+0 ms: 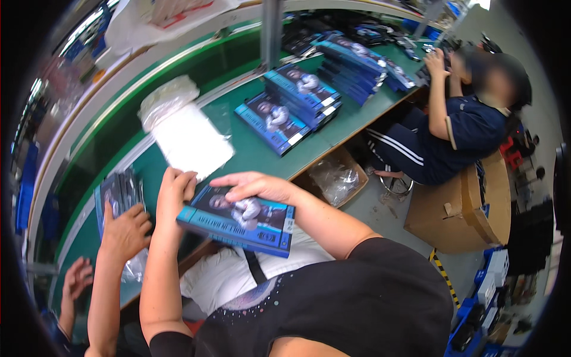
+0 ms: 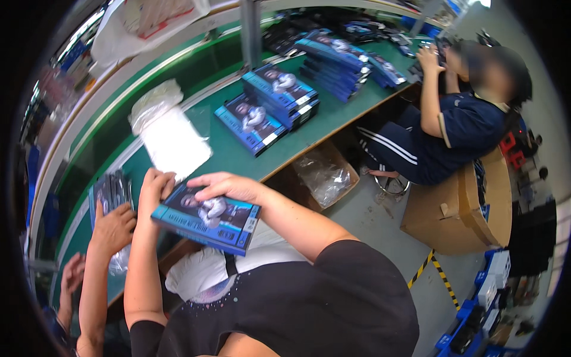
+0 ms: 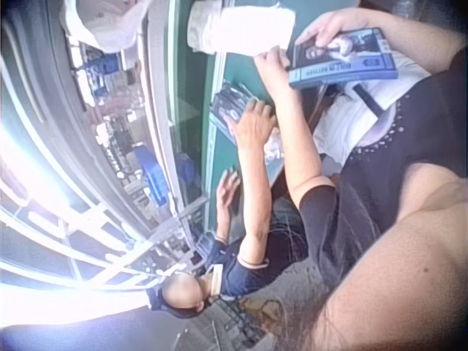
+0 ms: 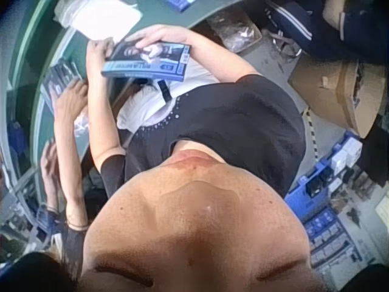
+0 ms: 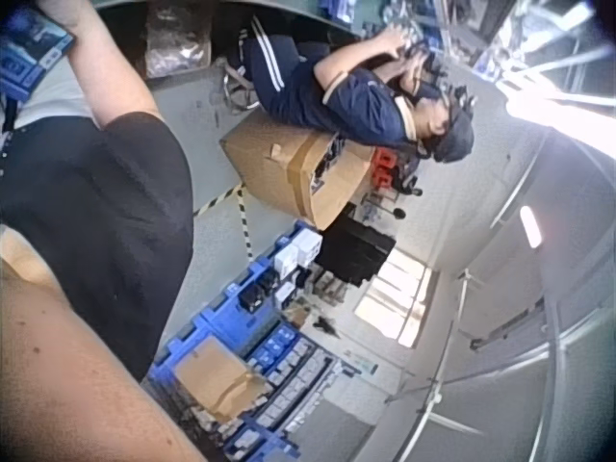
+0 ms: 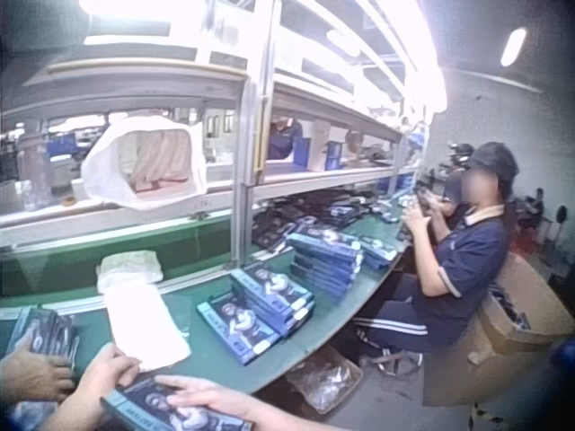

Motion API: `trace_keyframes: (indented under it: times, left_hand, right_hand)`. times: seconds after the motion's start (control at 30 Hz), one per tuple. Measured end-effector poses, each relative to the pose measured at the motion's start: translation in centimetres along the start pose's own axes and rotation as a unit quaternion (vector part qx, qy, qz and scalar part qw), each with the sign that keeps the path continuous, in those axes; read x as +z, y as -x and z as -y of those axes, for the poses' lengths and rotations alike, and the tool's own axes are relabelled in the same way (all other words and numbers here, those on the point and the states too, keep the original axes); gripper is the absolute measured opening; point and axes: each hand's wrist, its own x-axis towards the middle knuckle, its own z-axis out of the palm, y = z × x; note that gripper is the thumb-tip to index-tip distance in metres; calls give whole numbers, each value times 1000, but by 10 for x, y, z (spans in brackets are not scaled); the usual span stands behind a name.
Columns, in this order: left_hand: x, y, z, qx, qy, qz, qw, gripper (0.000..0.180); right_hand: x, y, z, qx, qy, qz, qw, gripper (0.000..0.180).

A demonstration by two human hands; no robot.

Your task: Packaging small blue product boxes into individual plastic sleeves at an industrial workstation.

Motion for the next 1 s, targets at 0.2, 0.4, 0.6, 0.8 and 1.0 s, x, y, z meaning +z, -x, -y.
trace_keyframes:
  times: [0.2, 0.4, 0.6, 0.8, 1.0]
  left_hand:
    - [-3, 0, -4, 42, 41, 34, 998, 12]
    - [-2, -2, -15, 33, 72, 22, 997, 8]
    - [2, 4, -4, -55, 152, 38, 986, 8]
    - [-4, 0, -21, -343, 480, -29, 807, 14]
    - [-4, 7, -9, -156, 158, -26, 975, 23]
  right_hand:
    - [-7, 5, -10, -13, -33, -31, 999, 63]
    - [11, 5, -10, -33, -39, -20, 998, 63]
    - [10, 10, -1, -78, 23, -86, 993, 57]
    - [7, 19, 1, -89, 114, -169, 975, 54]
    - [14, 11, 3, -116, 158, -189, 962, 55]
